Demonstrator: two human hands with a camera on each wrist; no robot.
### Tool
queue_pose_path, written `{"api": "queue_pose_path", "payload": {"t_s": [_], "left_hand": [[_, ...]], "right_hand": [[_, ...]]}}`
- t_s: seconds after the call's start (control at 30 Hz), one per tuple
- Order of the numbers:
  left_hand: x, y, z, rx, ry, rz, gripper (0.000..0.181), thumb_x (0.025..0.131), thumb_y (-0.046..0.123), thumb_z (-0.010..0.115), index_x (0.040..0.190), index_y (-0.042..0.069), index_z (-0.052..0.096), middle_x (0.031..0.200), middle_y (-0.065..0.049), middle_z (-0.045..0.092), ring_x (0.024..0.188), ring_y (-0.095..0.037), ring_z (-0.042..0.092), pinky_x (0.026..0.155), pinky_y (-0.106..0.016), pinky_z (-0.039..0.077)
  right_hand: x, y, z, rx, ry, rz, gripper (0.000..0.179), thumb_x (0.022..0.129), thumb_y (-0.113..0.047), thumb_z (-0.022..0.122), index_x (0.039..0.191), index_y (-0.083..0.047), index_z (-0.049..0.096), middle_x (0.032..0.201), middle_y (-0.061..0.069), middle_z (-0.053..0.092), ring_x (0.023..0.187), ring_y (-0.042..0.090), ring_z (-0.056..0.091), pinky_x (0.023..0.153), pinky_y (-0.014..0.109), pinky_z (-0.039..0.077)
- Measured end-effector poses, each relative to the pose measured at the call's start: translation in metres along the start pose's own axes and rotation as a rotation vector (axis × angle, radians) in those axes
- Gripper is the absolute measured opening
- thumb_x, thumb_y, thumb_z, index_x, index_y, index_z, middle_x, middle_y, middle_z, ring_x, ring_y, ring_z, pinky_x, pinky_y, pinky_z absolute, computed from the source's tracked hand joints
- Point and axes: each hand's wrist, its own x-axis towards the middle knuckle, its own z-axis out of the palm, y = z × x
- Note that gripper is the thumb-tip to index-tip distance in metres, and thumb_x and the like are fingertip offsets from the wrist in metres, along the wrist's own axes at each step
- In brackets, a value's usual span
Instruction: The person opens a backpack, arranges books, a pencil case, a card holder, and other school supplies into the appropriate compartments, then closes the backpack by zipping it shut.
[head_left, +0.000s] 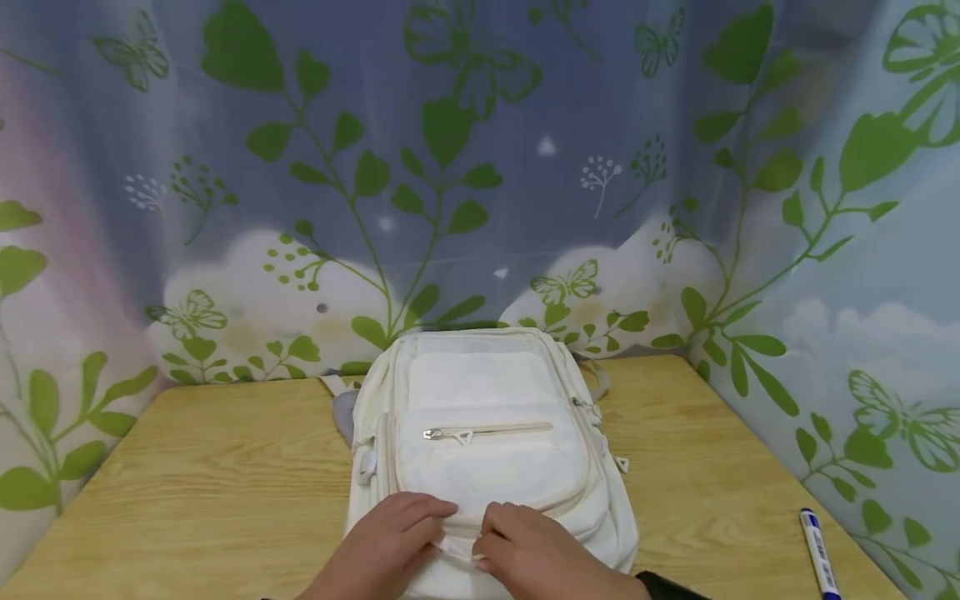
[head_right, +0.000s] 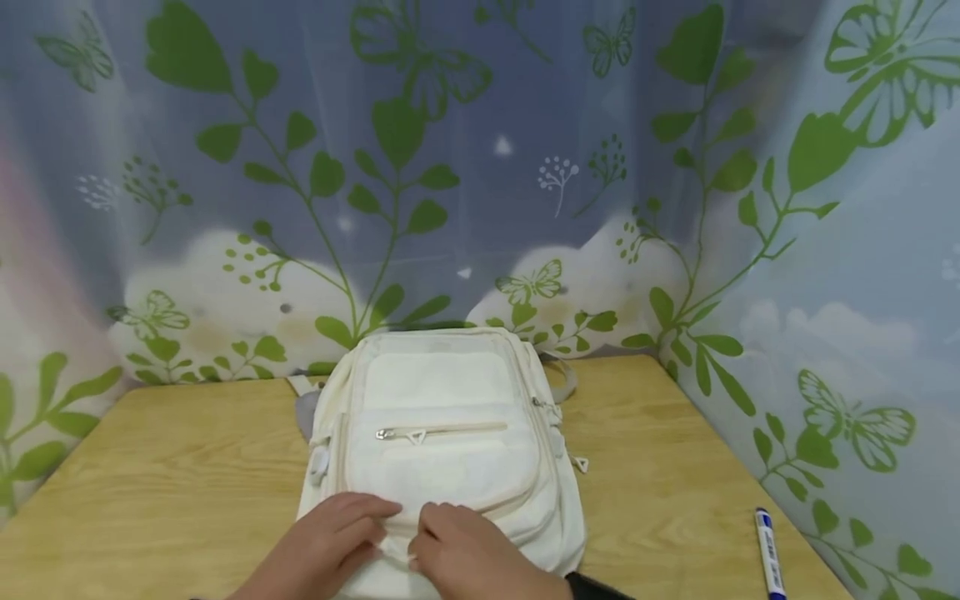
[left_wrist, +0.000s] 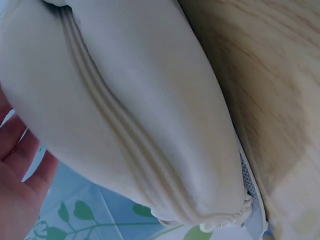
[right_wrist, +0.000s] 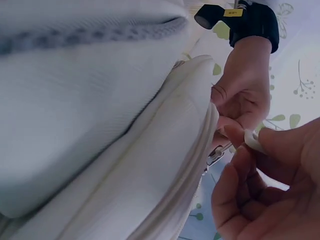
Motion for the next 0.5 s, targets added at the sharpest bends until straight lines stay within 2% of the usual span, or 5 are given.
{"api": "queue_pose_path", "payload": {"t_s": [0.13,0.2,0.33,0.37,0.5], "left_hand": [[0.0,0.0,-0.003,-0.018,-0.05,-0.011,0.015,0.097,0.022,0.051,0.084,0.017,0.058,0.112,0.004,0.063,0.099,-0.012,0.059,0.086,-0.026,0.046],[0.002,0.001,-0.005,-0.006,-0.085,-0.02,0.005,0.09,0.017,0.061,0.086,0.018,0.057,0.111,0.005,0.062,0.098,-0.011,0.058,0.086,-0.026,0.045],[0.009,0.006,-0.008,0.013,-0.134,-0.039,0.026,0.077,0.005,0.065,0.098,0.019,0.058,0.107,0.008,0.058,0.094,-0.008,0.055,0.085,-0.024,0.044],[0.011,0.007,-0.008,0.012,-0.139,-0.041,0.035,0.071,0.002,0.065,0.102,0.019,0.058,0.105,0.008,0.057,0.093,-0.008,0.054,0.084,-0.024,0.044],[0.013,0.01,-0.005,-0.01,-0.131,-0.024,0.042,0.07,0.0,0.057,0.109,0.018,0.058,0.103,0.008,0.056,0.09,-0.008,0.054,0.082,-0.024,0.044]], "right_hand": [[-0.007,0.0,-0.004,0.08,0.017,0.066,0.017,0.095,-0.021,0.054,0.083,-0.018,0.065,0.081,-0.009,0.046,0.064,-0.005,0.041,0.061,0.0,0.03],[-0.011,0.0,-0.006,0.097,0.025,0.099,0.02,0.096,-0.023,0.052,0.083,-0.019,0.066,0.079,-0.01,0.046,0.062,-0.007,0.041,0.059,0.0,0.03],[-0.017,-0.002,-0.011,0.11,0.022,0.178,0.019,0.095,-0.025,0.054,0.083,-0.019,0.068,0.079,-0.011,0.047,0.058,-0.012,0.037,0.054,-0.001,0.03],[-0.019,-0.002,-0.012,0.124,-0.001,0.204,0.02,0.095,-0.026,0.054,0.083,-0.019,0.069,0.079,-0.011,0.046,0.057,-0.012,0.036,0.053,0.0,0.029],[-0.027,-0.003,-0.021,0.227,-0.161,0.318,0.025,0.096,-0.032,0.051,0.09,-0.017,0.07,0.08,-0.011,0.046,0.059,-0.013,0.038,0.052,0.004,0.032]]}}
